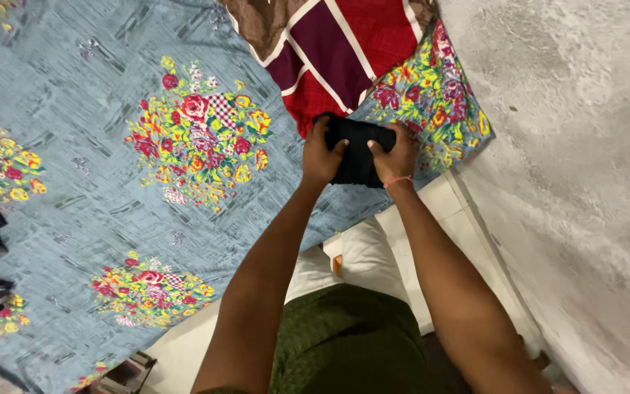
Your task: The person picks up several folded pieces of clothing and a pair of trousers from a bed and stacks them onto a white counter by hand.
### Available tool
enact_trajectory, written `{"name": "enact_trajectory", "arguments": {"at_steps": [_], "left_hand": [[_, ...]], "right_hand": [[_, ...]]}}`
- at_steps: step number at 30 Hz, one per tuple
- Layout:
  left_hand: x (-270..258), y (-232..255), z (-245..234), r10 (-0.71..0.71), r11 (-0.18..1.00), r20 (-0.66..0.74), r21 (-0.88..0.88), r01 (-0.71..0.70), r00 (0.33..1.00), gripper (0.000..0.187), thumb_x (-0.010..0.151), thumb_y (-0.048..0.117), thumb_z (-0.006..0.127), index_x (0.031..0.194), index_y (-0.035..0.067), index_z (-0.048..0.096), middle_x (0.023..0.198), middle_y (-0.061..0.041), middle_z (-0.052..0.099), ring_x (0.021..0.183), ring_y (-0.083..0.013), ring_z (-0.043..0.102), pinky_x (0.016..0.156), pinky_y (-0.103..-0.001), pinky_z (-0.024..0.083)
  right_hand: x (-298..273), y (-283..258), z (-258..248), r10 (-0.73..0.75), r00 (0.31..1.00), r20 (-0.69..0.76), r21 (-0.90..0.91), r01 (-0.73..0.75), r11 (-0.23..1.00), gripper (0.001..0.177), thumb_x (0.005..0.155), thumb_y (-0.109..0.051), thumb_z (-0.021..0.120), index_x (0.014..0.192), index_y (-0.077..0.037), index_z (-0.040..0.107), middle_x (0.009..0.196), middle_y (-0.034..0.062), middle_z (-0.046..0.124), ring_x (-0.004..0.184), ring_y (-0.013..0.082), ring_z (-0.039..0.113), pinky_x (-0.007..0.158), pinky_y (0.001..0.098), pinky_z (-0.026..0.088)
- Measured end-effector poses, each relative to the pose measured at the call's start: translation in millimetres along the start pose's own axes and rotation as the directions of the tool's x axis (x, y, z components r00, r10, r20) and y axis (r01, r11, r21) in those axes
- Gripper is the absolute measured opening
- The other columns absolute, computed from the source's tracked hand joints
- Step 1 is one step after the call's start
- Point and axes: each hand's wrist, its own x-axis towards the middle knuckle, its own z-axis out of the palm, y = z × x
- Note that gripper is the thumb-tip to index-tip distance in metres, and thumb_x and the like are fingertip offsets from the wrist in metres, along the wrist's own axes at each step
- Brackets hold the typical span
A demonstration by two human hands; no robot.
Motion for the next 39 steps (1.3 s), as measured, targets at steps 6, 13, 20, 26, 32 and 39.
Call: {"name": "enact_trajectory", "arguments": {"at_steps": [6, 13, 20, 26, 32, 39], "left_hand": [[-26.2, 21.9, 2.7, -0.038, 0.986, -0.184, 0.151, 0.066, 0.982, 0.103, 0.071, 0.039, 0.094, 0.151, 0.004, 0.038, 0.135, -0.028, 0.052, 0.125, -0.0435, 0.049, 0.106, -0.051, 0.043], [-22.6, 22.5, -3.4, -0.322, 0.946, 0.020, -0.022, 0.322, 0.947, 0.127, 0.065, 0.050, 0.091, 0.159, 0.002, 0.021, 0.117, -0.028, 0.065, 0.108, -0.0424, 0.066, 0.093, -0.046, 0.055], [-21.8, 4.0, -35.8, -0.431, 0.792, 0.309, -0.320, 0.520, 0.848, 0.089, 0.070, 0.046, 0.091, 0.134, -0.007, 0.059, 0.121, -0.023, 0.073, 0.106, -0.0297, 0.073, 0.091, -0.038, 0.059], [-74.3, -23.5, -71.9, -0.425, 0.509, 0.500, -0.557, 0.656, 0.755, 0.086, 0.069, 0.036, 0.091, 0.136, -0.003, 0.053, 0.122, -0.019, 0.070, 0.107, -0.0279, 0.071, 0.093, -0.040, 0.059], [-150.9, -70.9, -144.5, -0.358, 0.319, 0.557, -0.681, 0.659, 0.749, 0.083, 0.074, 0.037, 0.087, 0.140, -0.001, 0.053, 0.129, -0.016, 0.068, 0.114, -0.0260, 0.068, 0.099, -0.039, 0.057], [-247.1, -79.2, -249.7, -0.547, 0.366, 0.121, -0.855, 0.367, 0.828, 0.064, 0.086, 0.038, 0.077, 0.136, 0.004, 0.057, 0.126, -0.012, 0.069, 0.112, -0.0218, 0.068, 0.096, -0.035, 0.056]], "right_hand": [[-2.7, -24.6, -4.1, 0.076, 0.994, -0.081, -0.307, -0.097, 0.947, 0.078, 0.072, -0.023, 0.094, 0.137, -0.011, 0.052, 0.131, 0.0219, 0.050, 0.122, 0.0452, 0.048, 0.102, 0.0529, 0.038], [6.2, -27.0, -2.0, 0.349, 0.937, -0.019, 0.011, -0.349, 0.937, 0.084, 0.068, -0.025, 0.093, 0.137, -0.006, 0.049, 0.134, 0.0183, 0.053, 0.125, 0.0355, 0.053, 0.106, 0.0435, 0.045], [-1.6, -42.4, -24.9, 0.514, 0.754, 0.410, 0.204, -0.624, 0.754, 0.072, 0.069, -0.032, 0.087, 0.132, -0.003, 0.066, 0.133, 0.0120, 0.069, 0.122, 0.0254, 0.064, 0.105, 0.0377, 0.047], [-48.1, -40.6, -8.7, 0.400, 0.468, 0.788, 0.324, -0.868, 0.377, 0.057, 0.080, -0.027, 0.081, 0.128, 0.000, 0.067, 0.122, 0.0152, 0.073, 0.112, 0.0285, 0.068, 0.099, 0.0440, 0.055], [-109.6, -81.4, 25.9, 0.281, 0.307, 0.909, 0.157, -0.879, 0.450, 0.050, 0.083, -0.013, 0.079, 0.130, 0.000, 0.065, 0.125, 0.0126, 0.071, 0.115, 0.0254, 0.069, 0.101, 0.0444, 0.057], [-175.4, -202.4, 66.0, -0.061, 0.093, 0.994, 0.104, -0.575, 0.812, 0.068, 0.082, -0.009, 0.077, 0.144, -0.002, 0.051, 0.136, 0.0112, 0.064, 0.123, 0.0227, 0.064, 0.108, 0.0420, 0.050]]}}
